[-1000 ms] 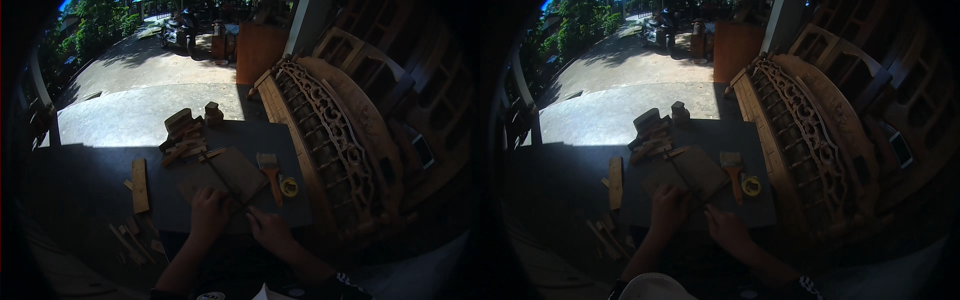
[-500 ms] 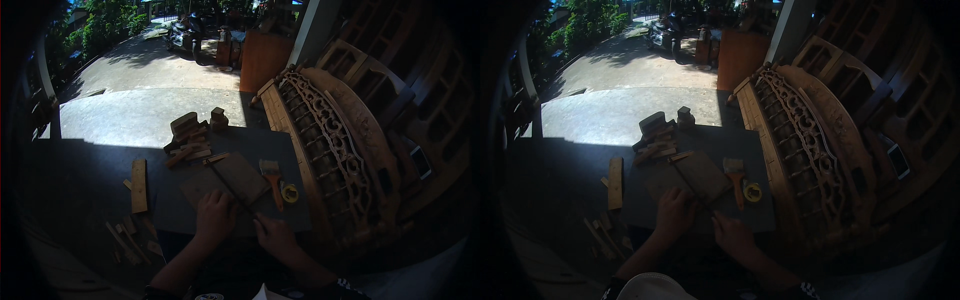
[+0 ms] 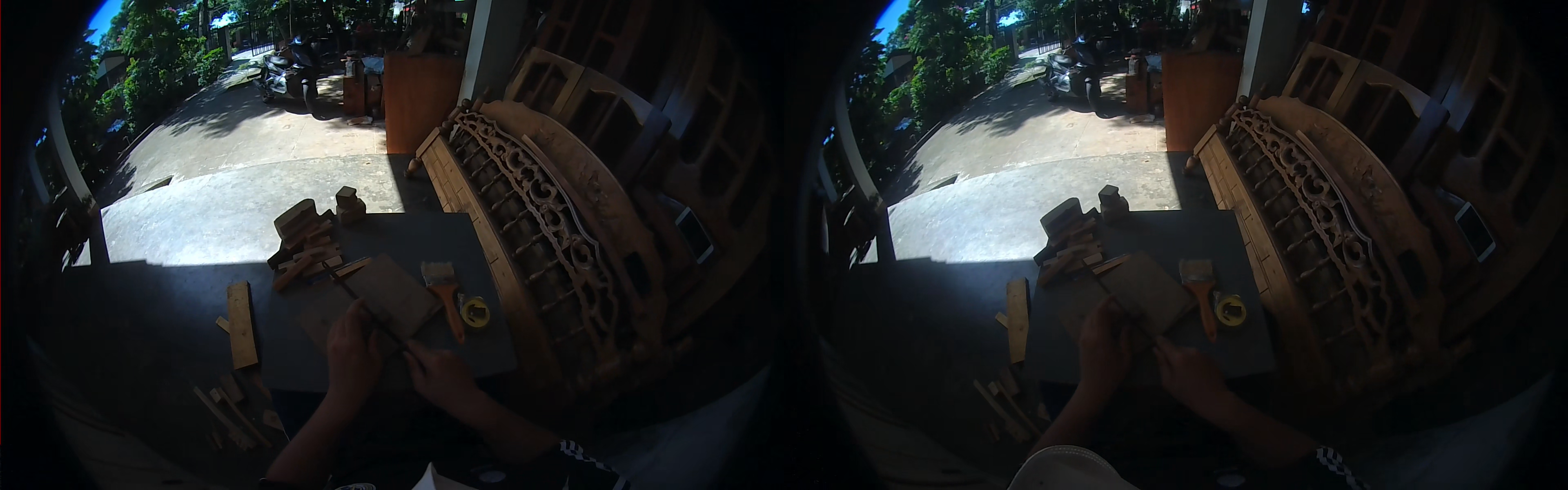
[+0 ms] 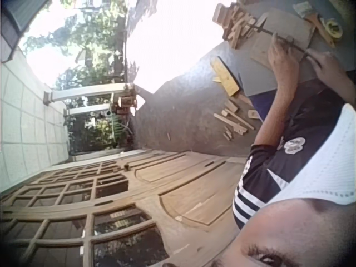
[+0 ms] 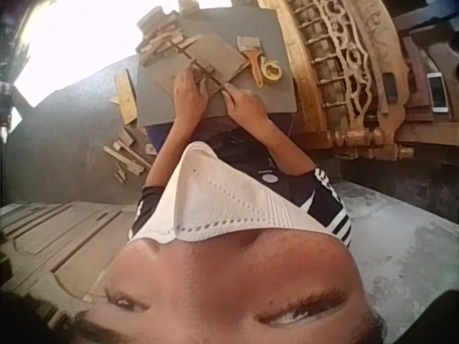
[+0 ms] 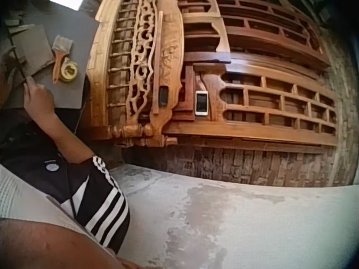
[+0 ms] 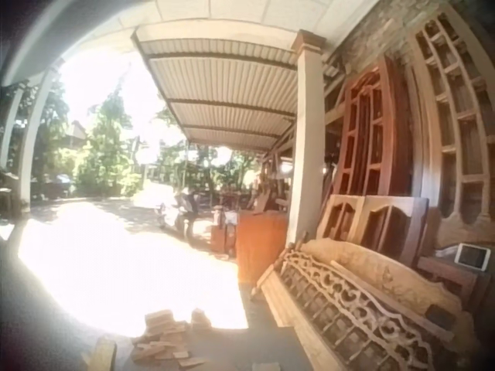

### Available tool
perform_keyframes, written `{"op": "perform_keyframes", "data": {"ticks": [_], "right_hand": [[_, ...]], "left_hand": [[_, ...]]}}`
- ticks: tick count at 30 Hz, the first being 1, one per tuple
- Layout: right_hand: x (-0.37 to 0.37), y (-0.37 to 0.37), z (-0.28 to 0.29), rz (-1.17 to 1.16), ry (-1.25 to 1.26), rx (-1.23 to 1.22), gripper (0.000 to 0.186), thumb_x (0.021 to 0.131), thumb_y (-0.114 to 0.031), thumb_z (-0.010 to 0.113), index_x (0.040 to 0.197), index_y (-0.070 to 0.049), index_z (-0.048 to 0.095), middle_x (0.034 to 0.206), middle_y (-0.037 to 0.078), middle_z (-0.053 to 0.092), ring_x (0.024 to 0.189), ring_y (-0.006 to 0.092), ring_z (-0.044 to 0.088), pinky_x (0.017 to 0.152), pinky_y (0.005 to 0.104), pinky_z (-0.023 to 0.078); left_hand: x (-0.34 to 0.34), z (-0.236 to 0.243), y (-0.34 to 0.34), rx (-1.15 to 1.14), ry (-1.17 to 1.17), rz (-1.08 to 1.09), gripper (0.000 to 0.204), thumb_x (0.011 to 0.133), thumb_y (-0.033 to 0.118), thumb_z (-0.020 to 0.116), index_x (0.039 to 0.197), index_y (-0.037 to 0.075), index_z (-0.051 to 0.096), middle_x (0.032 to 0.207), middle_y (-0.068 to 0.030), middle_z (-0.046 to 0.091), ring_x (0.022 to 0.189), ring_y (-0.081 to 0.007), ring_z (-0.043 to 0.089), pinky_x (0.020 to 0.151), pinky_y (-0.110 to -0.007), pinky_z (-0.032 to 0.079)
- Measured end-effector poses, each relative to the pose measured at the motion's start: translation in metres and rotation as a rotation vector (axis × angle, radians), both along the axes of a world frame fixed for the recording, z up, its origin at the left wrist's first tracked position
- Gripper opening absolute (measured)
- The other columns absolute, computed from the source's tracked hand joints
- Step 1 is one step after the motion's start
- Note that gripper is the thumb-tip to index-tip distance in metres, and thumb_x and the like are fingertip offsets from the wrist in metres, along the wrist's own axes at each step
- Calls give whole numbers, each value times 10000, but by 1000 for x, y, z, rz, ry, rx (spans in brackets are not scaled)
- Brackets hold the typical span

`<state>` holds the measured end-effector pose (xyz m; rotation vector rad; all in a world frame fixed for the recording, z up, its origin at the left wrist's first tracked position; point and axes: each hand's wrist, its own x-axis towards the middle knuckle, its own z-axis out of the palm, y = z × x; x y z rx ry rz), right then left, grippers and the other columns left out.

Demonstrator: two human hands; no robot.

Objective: Measuring and cutting small wooden components in a workshop.

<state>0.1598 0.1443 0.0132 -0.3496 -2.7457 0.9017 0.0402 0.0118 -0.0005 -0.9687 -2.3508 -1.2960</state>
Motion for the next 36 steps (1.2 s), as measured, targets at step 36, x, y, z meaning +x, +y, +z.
{"op": "perform_keyframes", "data": {"ticks": [36], "right_hand": [[6, 13, -5, -8, 52, 24, 344, 983, -290, 654, 1267, -96, 650, 902, 192, 751, 806, 398, 739, 700, 493, 599]], "left_hand": [[4, 8, 10, -89, 51, 54, 368, 897, 99, 702, 1248, 43, 605, 993, -133, 722, 940, -345, 706, 816, -452, 549]]}}
